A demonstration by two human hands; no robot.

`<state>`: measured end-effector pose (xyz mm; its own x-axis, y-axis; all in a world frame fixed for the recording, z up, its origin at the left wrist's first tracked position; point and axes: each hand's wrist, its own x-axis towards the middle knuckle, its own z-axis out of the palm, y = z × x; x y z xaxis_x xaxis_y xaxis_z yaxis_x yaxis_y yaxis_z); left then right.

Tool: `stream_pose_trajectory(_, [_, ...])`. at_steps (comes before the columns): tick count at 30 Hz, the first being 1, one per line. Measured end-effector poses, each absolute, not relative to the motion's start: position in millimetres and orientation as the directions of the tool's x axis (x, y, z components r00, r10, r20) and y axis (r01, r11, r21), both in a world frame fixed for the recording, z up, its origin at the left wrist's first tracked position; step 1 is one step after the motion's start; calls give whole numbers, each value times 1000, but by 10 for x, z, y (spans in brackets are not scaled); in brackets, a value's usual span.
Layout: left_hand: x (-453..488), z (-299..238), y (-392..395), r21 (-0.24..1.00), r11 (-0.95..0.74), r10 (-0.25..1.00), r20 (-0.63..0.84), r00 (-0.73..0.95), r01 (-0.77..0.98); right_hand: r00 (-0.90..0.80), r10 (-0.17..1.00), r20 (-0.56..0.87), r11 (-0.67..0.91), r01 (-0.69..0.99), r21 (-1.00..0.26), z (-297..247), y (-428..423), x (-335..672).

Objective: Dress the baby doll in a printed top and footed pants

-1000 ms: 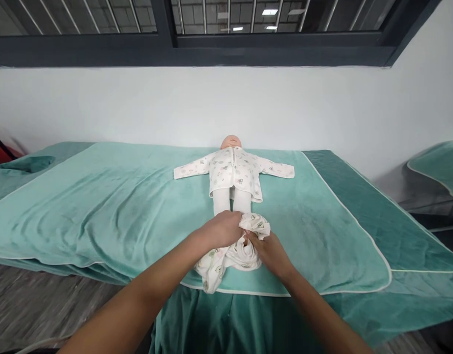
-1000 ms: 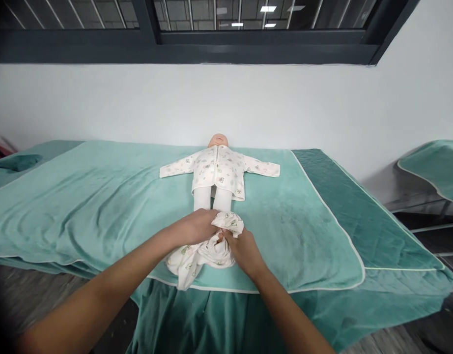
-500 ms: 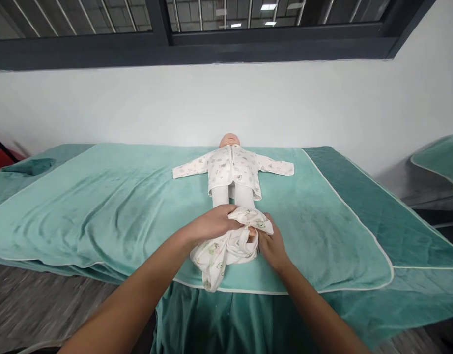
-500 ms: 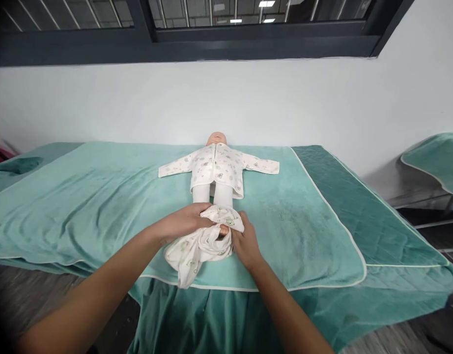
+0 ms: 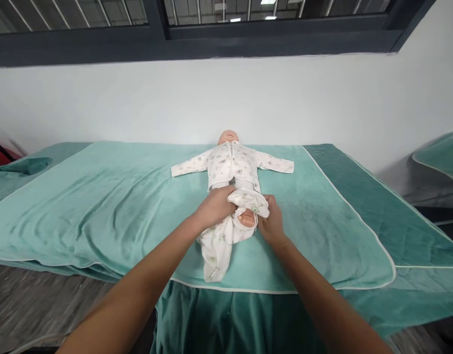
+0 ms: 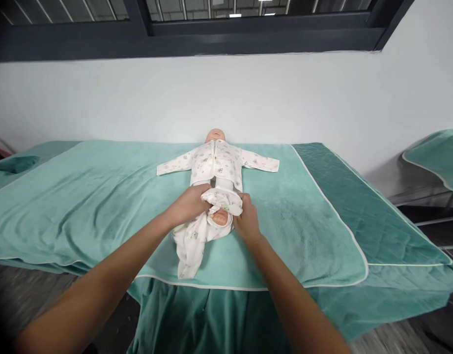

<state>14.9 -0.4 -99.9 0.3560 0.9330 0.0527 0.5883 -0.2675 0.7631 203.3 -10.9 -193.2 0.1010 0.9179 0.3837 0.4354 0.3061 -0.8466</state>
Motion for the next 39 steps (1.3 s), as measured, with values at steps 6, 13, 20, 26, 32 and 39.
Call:
stream_pose_trajectory(6, [189,-1052,106,525,-321,946,208,247,788,35,910,412,296,641,-708,-1929,165,2176])
stream_pose_trajectory(13, [144,-1119,253,830,-217,976,185,114,515,8,927,375,316,520,-793,-1842,416,2188])
stream_pose_trajectory(20, [-148,-1290,182,959,219,941,-159,300,-180,-98,960,262,275,147,-950,-1759,426,2240])
stream_pose_trajectory(26, [-190,-1424,140,886,217,955,-106,276,-410,-488,830,269,404,194,-894,-1160,375,2203])
stream_pose_trajectory(32, [47,-1290,266,855,96,992,-41,118,-509,-744,664,-71,251,312,-916,-743,751,1845])
stream_pose_trajectory(39, [-148,-1422,233,917,191,950,-83,301,-351,-621,776,-108,-212,-96,-972,-1279,956,1762])
